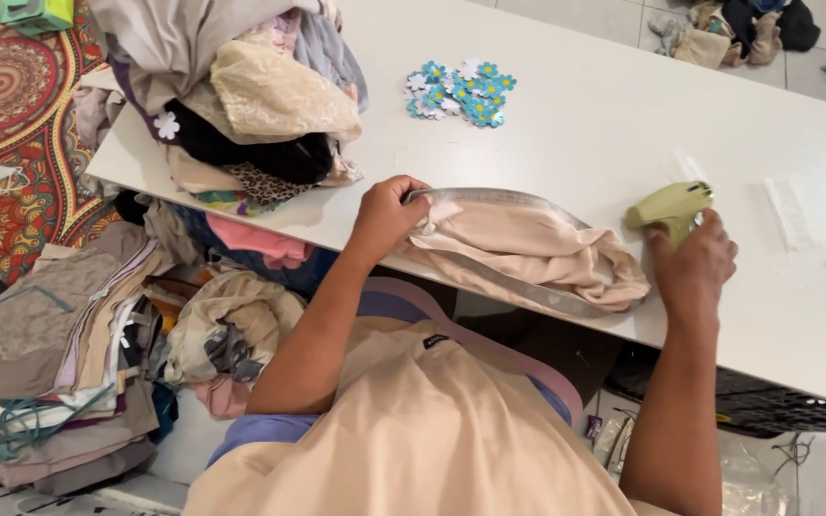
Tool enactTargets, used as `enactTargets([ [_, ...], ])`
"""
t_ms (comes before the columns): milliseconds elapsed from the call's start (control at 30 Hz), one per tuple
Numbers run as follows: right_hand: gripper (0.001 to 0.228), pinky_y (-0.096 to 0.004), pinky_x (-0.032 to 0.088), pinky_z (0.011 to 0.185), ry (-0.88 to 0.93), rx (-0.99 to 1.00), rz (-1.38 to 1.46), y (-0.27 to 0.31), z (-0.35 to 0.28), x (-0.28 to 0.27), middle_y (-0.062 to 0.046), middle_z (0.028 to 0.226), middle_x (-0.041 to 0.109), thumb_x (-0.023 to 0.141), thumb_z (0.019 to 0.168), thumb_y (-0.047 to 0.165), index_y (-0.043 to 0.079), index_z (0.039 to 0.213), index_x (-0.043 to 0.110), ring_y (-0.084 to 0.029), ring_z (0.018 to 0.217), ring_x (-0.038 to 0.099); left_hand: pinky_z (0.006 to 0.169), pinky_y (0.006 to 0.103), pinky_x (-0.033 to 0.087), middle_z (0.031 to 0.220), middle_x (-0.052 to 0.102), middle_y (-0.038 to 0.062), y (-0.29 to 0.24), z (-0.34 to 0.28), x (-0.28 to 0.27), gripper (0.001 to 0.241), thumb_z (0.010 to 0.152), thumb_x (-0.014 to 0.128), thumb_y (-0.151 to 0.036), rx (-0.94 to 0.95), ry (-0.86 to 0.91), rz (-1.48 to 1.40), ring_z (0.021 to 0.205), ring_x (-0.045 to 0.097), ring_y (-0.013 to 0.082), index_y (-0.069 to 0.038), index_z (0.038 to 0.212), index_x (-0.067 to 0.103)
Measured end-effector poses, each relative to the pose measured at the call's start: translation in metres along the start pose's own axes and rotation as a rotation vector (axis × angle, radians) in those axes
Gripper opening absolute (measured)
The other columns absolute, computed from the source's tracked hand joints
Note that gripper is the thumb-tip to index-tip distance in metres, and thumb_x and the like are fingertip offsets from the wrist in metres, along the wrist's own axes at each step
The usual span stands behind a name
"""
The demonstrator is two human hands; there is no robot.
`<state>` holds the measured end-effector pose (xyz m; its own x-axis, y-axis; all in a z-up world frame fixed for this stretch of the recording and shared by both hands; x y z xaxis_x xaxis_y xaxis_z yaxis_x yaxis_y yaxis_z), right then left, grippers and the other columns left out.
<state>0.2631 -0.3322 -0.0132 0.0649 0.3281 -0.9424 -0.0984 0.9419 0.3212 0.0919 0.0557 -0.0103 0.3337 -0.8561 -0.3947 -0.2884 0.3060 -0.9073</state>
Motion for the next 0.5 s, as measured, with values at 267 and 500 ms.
enactTargets([
  [267,0.05,-0.039,0.056,0.079,0.313,0.002,1.63,0.055,-0.065,-0.009,-0.016,0.115,0.066,0.063,0.091,0.02,-0.004,0.134,0.054,-0.026,0.102,0.066,0.06,0.029,0.043,0.081,0.069,-0.002,0.01,-0.002,-0.001,0.027,0.089,0.06,-0.031,0.039,-0.062,-0.082,0.066,0.055,0.0091,-0.012,0.103,0.073],
  [500,0.057,-0.058,0.053,0.092,0.872,-0.056,2.047,0.184,-0.156,0.072,-0.033,0.122,0.059,0.057,0.082,0.016,-0.008,0.133,0.048,-0.047,0.11,0.063,0.079,0.0393,0.057,0.086,0.075,0.011,0.012,-0.012,-0.01,0.02,0.083,0.066,-0.023,0.105,-0.13,-0.203,0.088,0.073,0.0262,-0.016,0.098,0.077],
])
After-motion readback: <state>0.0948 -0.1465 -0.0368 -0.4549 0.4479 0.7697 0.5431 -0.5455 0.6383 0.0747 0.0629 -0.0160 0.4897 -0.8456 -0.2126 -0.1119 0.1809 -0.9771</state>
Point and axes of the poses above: each hand's wrist, its own z-axis towards the middle knuckle, its own x-axis out of the palm, y = z × x, the point moved 6 cm from there along z, towards the middle knuckle
